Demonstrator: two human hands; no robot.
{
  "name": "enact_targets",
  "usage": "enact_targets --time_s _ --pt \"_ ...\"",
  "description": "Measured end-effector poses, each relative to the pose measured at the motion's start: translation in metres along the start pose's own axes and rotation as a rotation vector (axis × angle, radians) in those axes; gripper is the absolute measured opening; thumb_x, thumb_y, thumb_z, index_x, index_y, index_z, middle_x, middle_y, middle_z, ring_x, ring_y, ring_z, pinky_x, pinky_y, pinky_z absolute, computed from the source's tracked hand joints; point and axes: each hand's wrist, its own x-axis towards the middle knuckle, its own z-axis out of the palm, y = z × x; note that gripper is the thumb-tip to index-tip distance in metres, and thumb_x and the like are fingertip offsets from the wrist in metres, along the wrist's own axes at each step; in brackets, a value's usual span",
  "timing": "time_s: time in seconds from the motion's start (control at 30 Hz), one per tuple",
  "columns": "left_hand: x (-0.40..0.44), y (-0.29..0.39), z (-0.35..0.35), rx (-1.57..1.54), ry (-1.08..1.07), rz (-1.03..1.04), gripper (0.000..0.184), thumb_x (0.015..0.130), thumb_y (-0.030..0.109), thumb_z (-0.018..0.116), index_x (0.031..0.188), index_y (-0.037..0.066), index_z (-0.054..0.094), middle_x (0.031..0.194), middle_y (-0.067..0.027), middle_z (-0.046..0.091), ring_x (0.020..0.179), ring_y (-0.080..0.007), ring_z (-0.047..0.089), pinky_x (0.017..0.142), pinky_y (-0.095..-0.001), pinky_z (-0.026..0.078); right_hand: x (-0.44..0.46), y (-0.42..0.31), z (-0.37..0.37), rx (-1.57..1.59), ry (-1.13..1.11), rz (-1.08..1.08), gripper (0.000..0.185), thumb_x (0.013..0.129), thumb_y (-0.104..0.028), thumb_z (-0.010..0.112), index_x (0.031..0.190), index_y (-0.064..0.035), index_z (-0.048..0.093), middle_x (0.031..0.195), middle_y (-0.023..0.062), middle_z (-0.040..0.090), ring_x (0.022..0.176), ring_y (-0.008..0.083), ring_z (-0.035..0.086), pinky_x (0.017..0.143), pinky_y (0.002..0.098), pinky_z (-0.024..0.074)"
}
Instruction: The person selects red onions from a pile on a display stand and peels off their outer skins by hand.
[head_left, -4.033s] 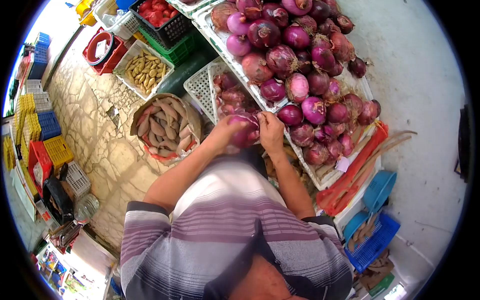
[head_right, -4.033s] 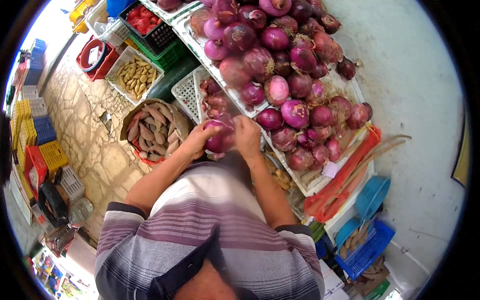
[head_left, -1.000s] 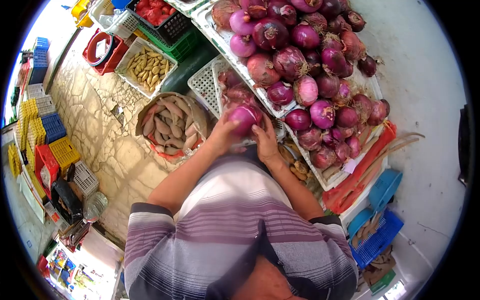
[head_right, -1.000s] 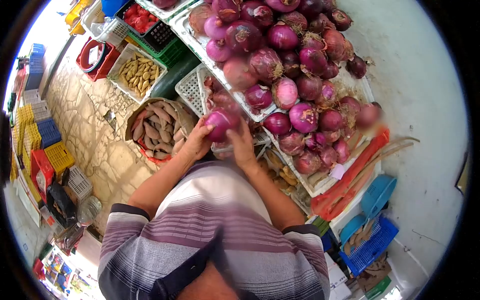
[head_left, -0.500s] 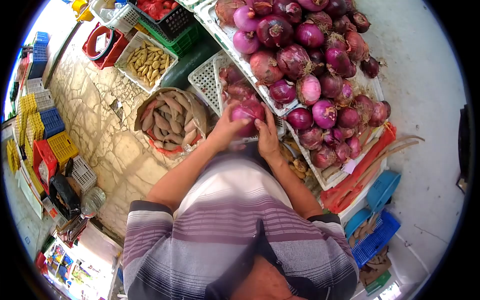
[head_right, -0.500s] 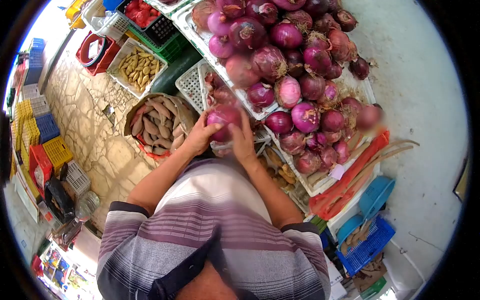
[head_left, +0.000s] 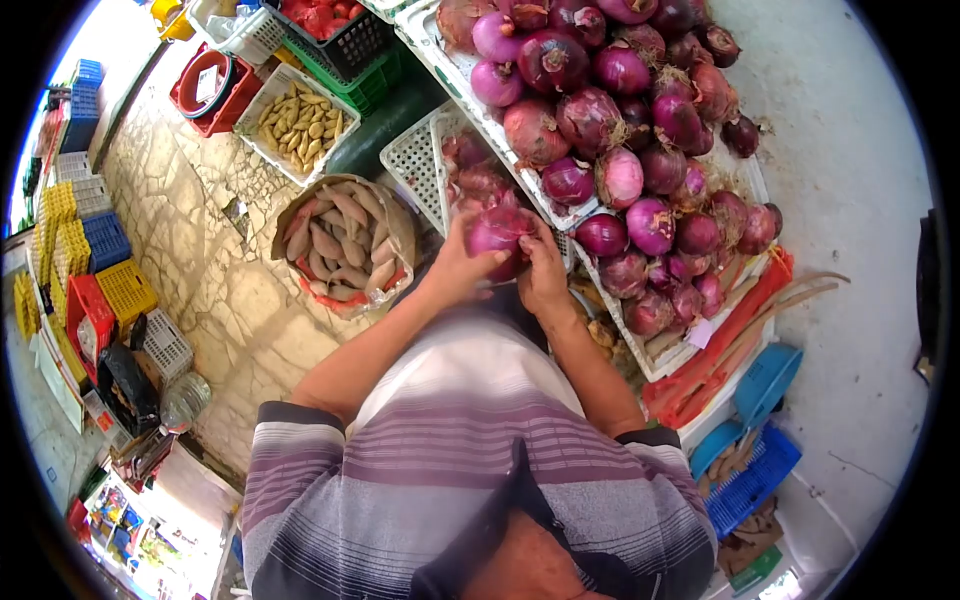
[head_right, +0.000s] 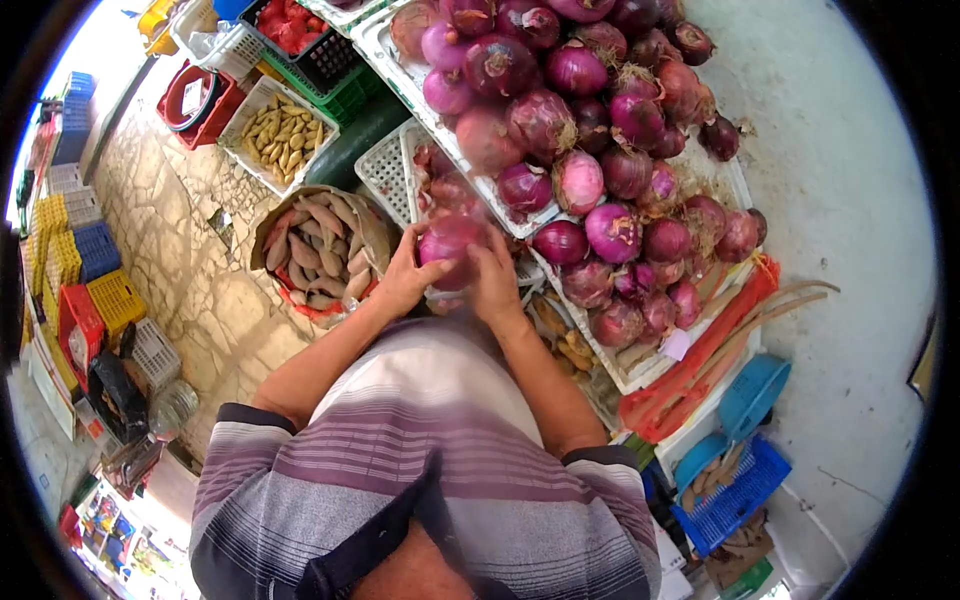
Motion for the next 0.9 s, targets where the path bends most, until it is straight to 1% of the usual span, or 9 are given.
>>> enact_targets --time_s 0.07,0.2,0.37,0.43,0.53,0.7,0.77,0.83,0.9 --pt "0.002 0.005 -0.001 -0.026 -0.022 0.029 0.075 0.088 0.019 0.077 0.149 0.003 0.038 0.136 -0.0136 0.055 0.126 -0.0220 0.053 0.109 -0.0354 0.043 0.003 0.014 -0.014 -0.179 0.000 -0.109 0.054 0.093 -0.012 0.056 0.145 -0.0004 0.047 0.133 0.0099 0.059 0.119 0.0190 0.056 0.106 0.0326 0.0429" --pt "0.002 0.004 -0.001 -0.100 -0.037 0.000 0.073 0.088 0.014 0.075 0.151 0.005 0.039 0.139 -0.0127 0.054 0.127 -0.0214 0.053 0.110 -0.0348 0.043 -0.008 -0.004 0.001 -0.042 -0.041 -0.067 0.057 0.092 -0.011 0.058 0.146 -0.0002 0.046 0.135 0.0112 0.058 0.121 0.0196 0.056 0.107 0.0324 0.0423" --pt "0.005 0.005 -0.002 -0.019 -0.063 0.027 0.072 0.089 0.018 0.073 0.151 0.025 0.039 0.134 -0.0120 0.054 0.109 -0.0289 0.060 0.076 -0.0458 0.058 -0.008 -0.005 -0.003 -0.060 -0.097 -0.054 0.055 0.096 -0.013 0.055 0.148 0.0016 0.042 0.138 0.0136 0.054 0.126 0.0221 0.053 0.109 0.0346 0.0433" --pt "0.006 0.004 0.002 0.012 -0.047 0.104 0.072 0.088 0.018 0.074 0.151 0.022 0.040 0.131 -0.0133 0.057 0.111 -0.0264 0.060 0.080 -0.0425 0.057 -0.008 -0.006 -0.005 -0.122 -0.078 -0.080 0.053 0.097 -0.013 0.055 0.147 0.0012 0.043 0.137 0.0133 0.055 0.125 0.0217 0.054 0.108 0.0342 0.0441" --pt "-0.003 0.012 0.012 0.066 -0.015 0.096 0.069 0.090 0.013 0.070 0.151 0.005 0.040 0.133 -0.0107 0.057 0.122 -0.0188 0.055 0.107 -0.0315 0.043 -0.008 0.001 -0.003 -0.080 -0.026 -0.100 0.050 0.098 -0.014 0.055 0.144 0.0008 0.046 0.136 0.0131 0.056 0.122 0.0212 0.055 0.106 0.0335 0.0454" --pt "-0.009 0.005 0.016 0.127 -0.014 0.113 0.073 0.088 0.015 0.074 0.151 0.005 0.038 0.133 -0.0126 0.056 0.121 -0.0200 0.055 0.106 -0.0327 0.044 -0.009 0.005 -0.005 0.009 0.017 -0.054 0.043 0.099 -0.015 0.052 0.140 -0.0007 0.049 0.131 0.0123 0.059 0.117 0.0213 0.058 0.103 0.0347 0.0484" --pt "-0.012 0.004 0.017 0.160 0.001 0.130 0.076 0.086 0.018 0.076 0.151 0.006 0.038 0.128 -0.0134 0.058 0.108 -0.0195 0.058 0.089 -0.0312 0.048 -0.006 0.008 -0.009 0.014 0.023 -0.030 0.042 0.100 -0.016 0.050 0.139 -0.0015 0.048 0.125 0.0110 0.062 0.113 0.0211 0.061 0.101 0.0359 0.0494" --pt "-0.013 0.002 0.018 0.227 0.025 0.211 0.079 0.083 0.021 0.080 0.150 0.009 0.039 0.118 -0.0140 0.061 0.084 -0.0177 0.065 0.056 -0.0277 0.055 -0.007 0.004 -0.005 0.070 0.057 0.039 0.039 0.101 -0.016 0.049 0.137 -0.0016 0.050 0.124 0.0110 0.063 0.111 0.0211 0.062 0.101 0.0360 0.0503" --pt "-0.014 0.002 0.017 0.230 0.020 0.183 0.080 0.082 0.020 0.081 0.150 0.009 0.039 0.117 -0.0138 0.061 0.083 -0.0173 0.064 0.056 -0.0282 0.055 -0.004 0.003 -0.003 0.080 0.044 0.051 0.036 0.101 -0.016 0.048 0.134 -0.0019 0.053 0.123 0.0110 0.064 0.110 0.0212 0.063 0.100 0.0360 0.0511"
